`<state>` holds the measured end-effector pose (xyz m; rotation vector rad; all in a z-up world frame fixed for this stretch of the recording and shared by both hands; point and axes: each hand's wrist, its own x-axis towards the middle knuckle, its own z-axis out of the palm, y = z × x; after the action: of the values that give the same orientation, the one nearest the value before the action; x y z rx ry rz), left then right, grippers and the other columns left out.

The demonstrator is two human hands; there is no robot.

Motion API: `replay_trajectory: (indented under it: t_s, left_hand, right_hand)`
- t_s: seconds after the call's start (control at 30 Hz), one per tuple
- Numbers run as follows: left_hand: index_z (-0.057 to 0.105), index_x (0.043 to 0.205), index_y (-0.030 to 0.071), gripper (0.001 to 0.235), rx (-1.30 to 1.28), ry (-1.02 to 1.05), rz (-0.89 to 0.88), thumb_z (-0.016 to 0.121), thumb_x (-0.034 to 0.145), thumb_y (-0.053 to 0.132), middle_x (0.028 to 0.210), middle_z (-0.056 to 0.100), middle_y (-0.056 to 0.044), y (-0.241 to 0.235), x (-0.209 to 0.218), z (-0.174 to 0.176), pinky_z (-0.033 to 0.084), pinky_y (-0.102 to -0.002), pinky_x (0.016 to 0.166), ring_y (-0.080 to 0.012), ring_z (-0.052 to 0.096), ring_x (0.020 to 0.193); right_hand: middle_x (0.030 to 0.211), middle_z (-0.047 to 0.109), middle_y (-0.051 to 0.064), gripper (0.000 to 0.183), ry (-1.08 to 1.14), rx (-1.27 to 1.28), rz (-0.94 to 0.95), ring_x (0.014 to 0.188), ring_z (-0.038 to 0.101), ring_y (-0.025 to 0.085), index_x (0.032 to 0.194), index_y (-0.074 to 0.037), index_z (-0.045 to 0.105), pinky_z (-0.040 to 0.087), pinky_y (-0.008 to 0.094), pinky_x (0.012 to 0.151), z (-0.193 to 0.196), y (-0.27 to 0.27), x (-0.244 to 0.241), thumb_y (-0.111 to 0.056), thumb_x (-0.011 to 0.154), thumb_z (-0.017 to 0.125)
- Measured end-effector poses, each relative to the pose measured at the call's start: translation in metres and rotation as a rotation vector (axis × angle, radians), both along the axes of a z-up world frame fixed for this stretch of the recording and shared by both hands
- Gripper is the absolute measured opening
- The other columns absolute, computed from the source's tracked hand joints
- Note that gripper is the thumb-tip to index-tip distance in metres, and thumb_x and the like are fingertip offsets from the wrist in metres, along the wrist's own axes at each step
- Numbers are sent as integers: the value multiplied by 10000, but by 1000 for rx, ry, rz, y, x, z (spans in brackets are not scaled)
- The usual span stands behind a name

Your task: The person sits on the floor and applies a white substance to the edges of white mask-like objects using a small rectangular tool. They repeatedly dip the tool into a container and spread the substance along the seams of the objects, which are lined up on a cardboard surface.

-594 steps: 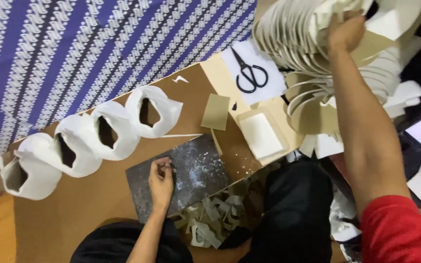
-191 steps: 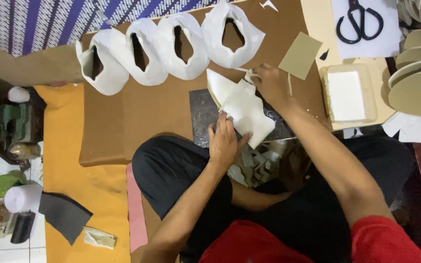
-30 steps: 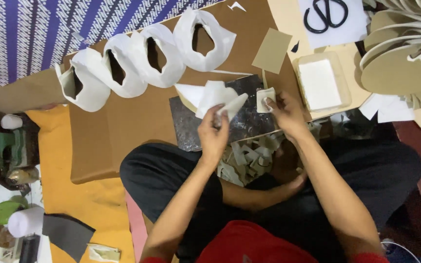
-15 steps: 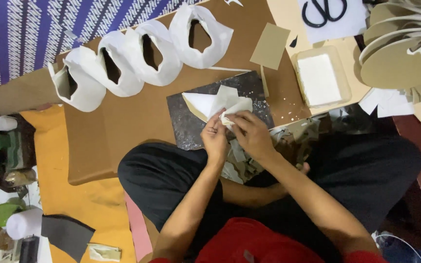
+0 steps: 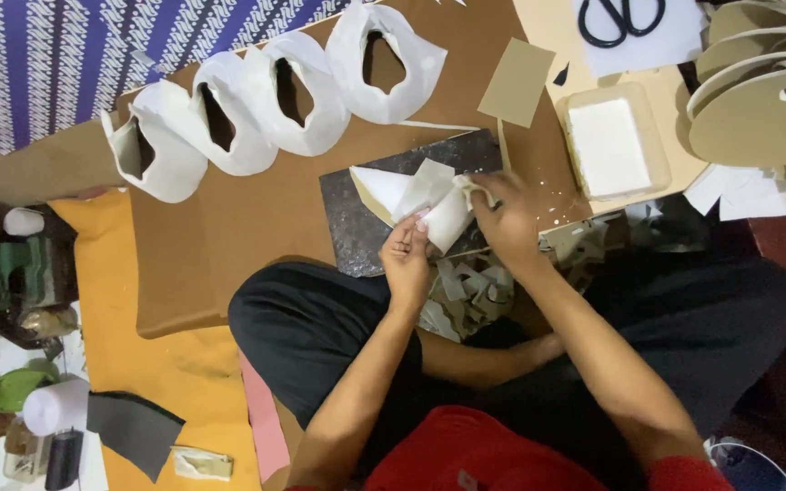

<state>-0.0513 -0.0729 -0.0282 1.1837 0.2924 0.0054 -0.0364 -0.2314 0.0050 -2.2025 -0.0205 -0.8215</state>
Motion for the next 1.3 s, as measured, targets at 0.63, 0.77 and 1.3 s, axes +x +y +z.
replay_trajectory:
  t_s: [0.63,0.77,1.3]
  left_hand:
    - [634,1248,-31,299,-341,-82,-221,658,990,120,1074,742,-222,52,46,141,681,-375,656,-274,773,864]
    - [483,1356,11,488,-309,175,-218,512,1024,367,1118,695,-209,44,94,84,662,-420,790,-305,747,974]
    - [410,1557,198,923,1509,-299,-246,878,765,280,1499,285,-342,21,53,55,470,-653,987,-538,477,1286]
  right_hand:
    - [1634,314,281,283,283,450,1044,1518,294,432,1040,-31,756,147,605,1202,91,-68,-14,-234,846,790]
    - [1131,628,173,219,679,730,673,1061,605,305,1017,0,721,457,483,873,79,-59,5,-140,861,783]
    - [1300,636,179,313,645,-442,497,1228,584,435,1085,-112,761,521,466,967,-22,-61,91,-345,876,770]
